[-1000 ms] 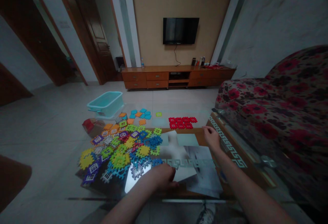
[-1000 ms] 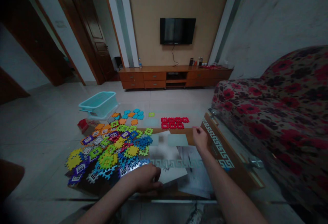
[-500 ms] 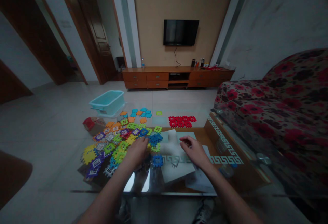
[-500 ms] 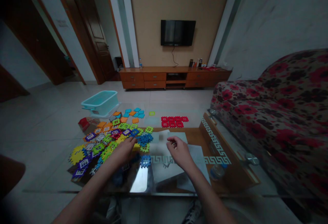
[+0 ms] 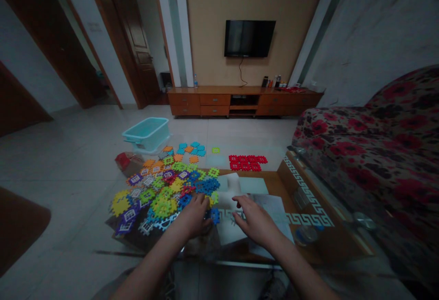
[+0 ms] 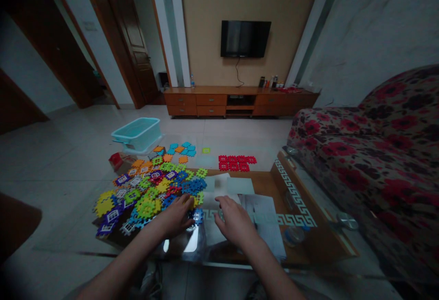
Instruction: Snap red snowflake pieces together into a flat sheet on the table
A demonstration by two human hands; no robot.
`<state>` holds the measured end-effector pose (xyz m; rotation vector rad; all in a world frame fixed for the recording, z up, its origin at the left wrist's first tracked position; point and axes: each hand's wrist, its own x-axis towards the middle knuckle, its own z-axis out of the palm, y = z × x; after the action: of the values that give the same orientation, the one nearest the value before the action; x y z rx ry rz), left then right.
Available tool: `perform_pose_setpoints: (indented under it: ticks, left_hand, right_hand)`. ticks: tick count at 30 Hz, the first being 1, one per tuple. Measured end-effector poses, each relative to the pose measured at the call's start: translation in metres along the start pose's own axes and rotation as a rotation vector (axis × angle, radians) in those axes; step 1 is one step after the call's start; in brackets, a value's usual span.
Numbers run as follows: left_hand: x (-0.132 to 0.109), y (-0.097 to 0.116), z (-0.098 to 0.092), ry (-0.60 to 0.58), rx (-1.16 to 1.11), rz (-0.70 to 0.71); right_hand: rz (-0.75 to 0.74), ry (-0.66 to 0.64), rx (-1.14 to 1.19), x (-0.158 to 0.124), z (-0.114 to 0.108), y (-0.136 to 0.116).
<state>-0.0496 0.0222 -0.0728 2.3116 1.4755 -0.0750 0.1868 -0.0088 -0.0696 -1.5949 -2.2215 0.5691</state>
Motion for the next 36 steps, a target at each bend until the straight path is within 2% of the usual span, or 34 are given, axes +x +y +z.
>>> perform_pose_setpoints:
  ticks: [9,17,21,26,30,33,36]
  left_hand:
    - [-0.004,-0.005,0.000,-0.005,-0.058,0.060]
    - [-0.001,-0.013,0.001,-0.006,0.035,-0.019]
    - [0.009,-0.040,-0.009,0.097,0.090,-0.149]
    - [0.018,-0.095,-0.023,0.263,0.195,-0.307]
    - [0.019,-0.134,-0.022,0.338,0.242,-0.431]
    - [0.019,-0.148,-0.018,0.352,0.246,-0.465]
    - [0.020,-0.150,-0.017,0.324,0.210,-0.446]
  right_hand:
    - [-0.003,-0.052,0.005,0.000,0.001,-0.002]
    - [0.002,-0.076,0.015,-0.001,0.002,0.000]
    - [-0.002,-0.086,0.008,-0.001,0.002,0.001]
    - [0.003,-0.102,-0.009,-0.001,0.003,0.004]
    - [0.004,-0.093,-0.011,-0.001,0.003,0.005]
    - [0.012,-0.084,-0.008,0.000,0.002,0.006]
    - [0.007,-0.079,-0.005,0.000,0.002,0.007]
